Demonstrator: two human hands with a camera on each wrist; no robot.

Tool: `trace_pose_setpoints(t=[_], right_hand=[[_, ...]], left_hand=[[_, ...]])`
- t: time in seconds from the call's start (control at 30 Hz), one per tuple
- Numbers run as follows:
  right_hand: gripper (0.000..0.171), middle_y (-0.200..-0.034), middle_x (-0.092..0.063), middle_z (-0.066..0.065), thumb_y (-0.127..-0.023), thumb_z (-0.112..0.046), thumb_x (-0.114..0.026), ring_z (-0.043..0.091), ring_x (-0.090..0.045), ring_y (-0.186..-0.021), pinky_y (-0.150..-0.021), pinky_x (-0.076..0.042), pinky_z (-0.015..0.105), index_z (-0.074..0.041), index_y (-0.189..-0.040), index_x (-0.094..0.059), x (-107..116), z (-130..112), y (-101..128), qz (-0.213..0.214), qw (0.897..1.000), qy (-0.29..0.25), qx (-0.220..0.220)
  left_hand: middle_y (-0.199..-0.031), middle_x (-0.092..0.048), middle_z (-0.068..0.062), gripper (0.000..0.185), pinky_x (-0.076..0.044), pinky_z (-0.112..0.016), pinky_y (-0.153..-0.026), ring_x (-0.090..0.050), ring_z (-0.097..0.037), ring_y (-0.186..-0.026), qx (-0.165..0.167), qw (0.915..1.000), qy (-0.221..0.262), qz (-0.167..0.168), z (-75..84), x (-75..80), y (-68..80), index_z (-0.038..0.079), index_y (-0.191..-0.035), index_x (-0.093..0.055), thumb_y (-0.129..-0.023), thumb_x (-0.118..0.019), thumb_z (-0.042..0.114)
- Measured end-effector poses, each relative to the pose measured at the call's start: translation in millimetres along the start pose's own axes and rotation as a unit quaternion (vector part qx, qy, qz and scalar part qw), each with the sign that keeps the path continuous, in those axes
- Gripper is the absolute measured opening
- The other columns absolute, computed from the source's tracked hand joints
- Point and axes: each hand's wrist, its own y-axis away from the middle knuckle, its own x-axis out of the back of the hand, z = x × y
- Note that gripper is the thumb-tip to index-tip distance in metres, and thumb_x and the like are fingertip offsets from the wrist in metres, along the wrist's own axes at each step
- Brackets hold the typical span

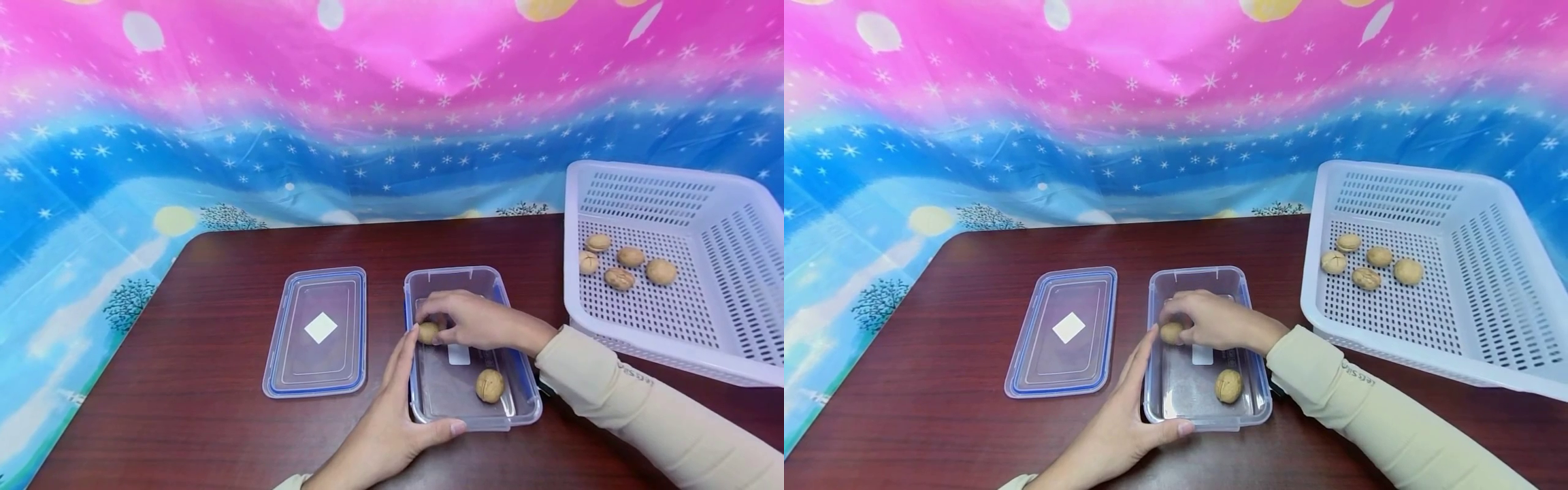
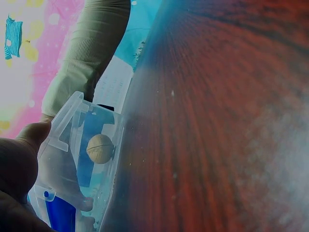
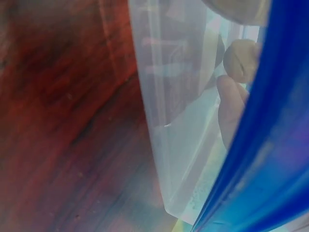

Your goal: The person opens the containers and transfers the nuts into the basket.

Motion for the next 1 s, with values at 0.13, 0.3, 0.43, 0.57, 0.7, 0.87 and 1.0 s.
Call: trace_pose_setpoints(t=[0.13, 0.3, 0.43, 0.57, 0.7, 0.87, 1.0], right_hand=[[0.028, -0.103, -0.069, -0.005, -0.09, 0.001, -0.074, 0.009, -0.06, -0.086, -0.079, -0.051, 0.027, -0.017, -0.111, -0.075, 0.9, -0.2, 0.4, -0.013, 1.0, -0.005, -0.005], [0.03, -0.096, -0.07, -0.007, -0.089, 0.002, -0.073, 0.007, -0.06, -0.082, -0.075, -0.05, 0.025, -0.02, -0.11, -0.074, 2.1, 0.3, 1.6, -0.02, 1.0, -0.01, -0.006], [0.032, -0.094, -0.07, -0.007, -0.088, 0.003, -0.072, 0.006, -0.059, -0.081, -0.074, -0.05, 0.025, -0.02, -0.11, -0.074, 2.1, 0.7, 2.0, -0.02, 1.0, -0.01, -0.006], [0.031, -0.098, -0.07, -0.005, -0.089, 0.004, -0.07, 0.007, -0.059, -0.083, -0.076, -0.051, 0.026, -0.017, -0.111, -0.074, 2.4, 0.3, 1.9, -0.012, 1.0, -0.02, -0.003], [0.03, -0.106, -0.071, -0.003, -0.091, 0.003, -0.07, 0.011, -0.059, -0.088, -0.081, -0.052, 0.031, -0.014, -0.115, -0.074, 3.5, -0.3, 2.9, 0.007, 1.0, -0.026, -0.001], [0.03, -0.114, -0.073, -0.001, -0.092, 0.001, -0.072, 0.013, -0.061, -0.097, -0.089, -0.054, 0.037, -0.014, -0.118, -0.074, 4.0, -0.6, 5.9, 0.037, 0.999, -0.027, 0.004], [0.031, -0.114, -0.071, -0.001, -0.093, 0.001, -0.073, 0.012, -0.061, -0.097, -0.088, -0.055, 0.037, -0.014, -0.12, -0.074, 7.8, -3.7, 9.2, 0.052, 0.998, -0.038, -0.005]], left_hand=[[-0.176, -0.01, 0.007, 0.121, -0.03, -0.065, -0.119, -0.023, -0.028, -0.158, 0.001, 1.0, -0.003, -0.001, -0.1, 0.1, -0.6, 0.048, -0.166, -0.004, -0.08, -0.09, 0.047], [-0.176, -0.009, 0.008, 0.121, -0.03, -0.065, -0.119, -0.023, -0.027, -0.158, 0.003, 1.0, -0.004, -0.002, 0.0, 0.2, -0.7, 0.049, -0.166, -0.004, -0.08, -0.089, 0.049], [-0.176, -0.009, 0.008, 0.121, -0.03, -0.064, -0.119, -0.022, -0.026, -0.158, 0.002, 1.0, -0.001, -0.003, -0.1, 0.1, -0.7, 0.048, -0.166, -0.004, -0.08, -0.089, 0.048], [-0.176, -0.009, 0.008, 0.121, -0.03, -0.063, -0.119, -0.023, -0.026, -0.158, 0.003, 1.0, 0.001, -0.003, -0.3, 0.4, -0.7, 0.048, -0.166, -0.003, -0.081, -0.089, 0.048], [-0.175, -0.009, 0.009, 0.121, -0.03, -0.062, -0.12, -0.023, -0.024, -0.157, 0.002, 1.0, 0.002, -0.005, -0.2, 0.8, -0.6, 0.046, -0.167, -0.004, -0.081, -0.089, 0.047], [-0.176, -0.009, 0.009, 0.121, -0.029, -0.063, -0.12, -0.021, -0.025, -0.158, 0.002, 1.0, 0.004, -0.007, 0.1, 0.7, 0.2, 0.045, -0.167, -0.004, -0.081, -0.089, 0.047], [-0.176, -0.01, 0.008, 0.121, -0.029, -0.063, -0.12, -0.023, -0.025, -0.158, 0.001, 1.0, 0.0, -0.003, 0.4, 0.9, 0.5, 0.045, -0.167, -0.004, -0.081, -0.089, 0.048]])
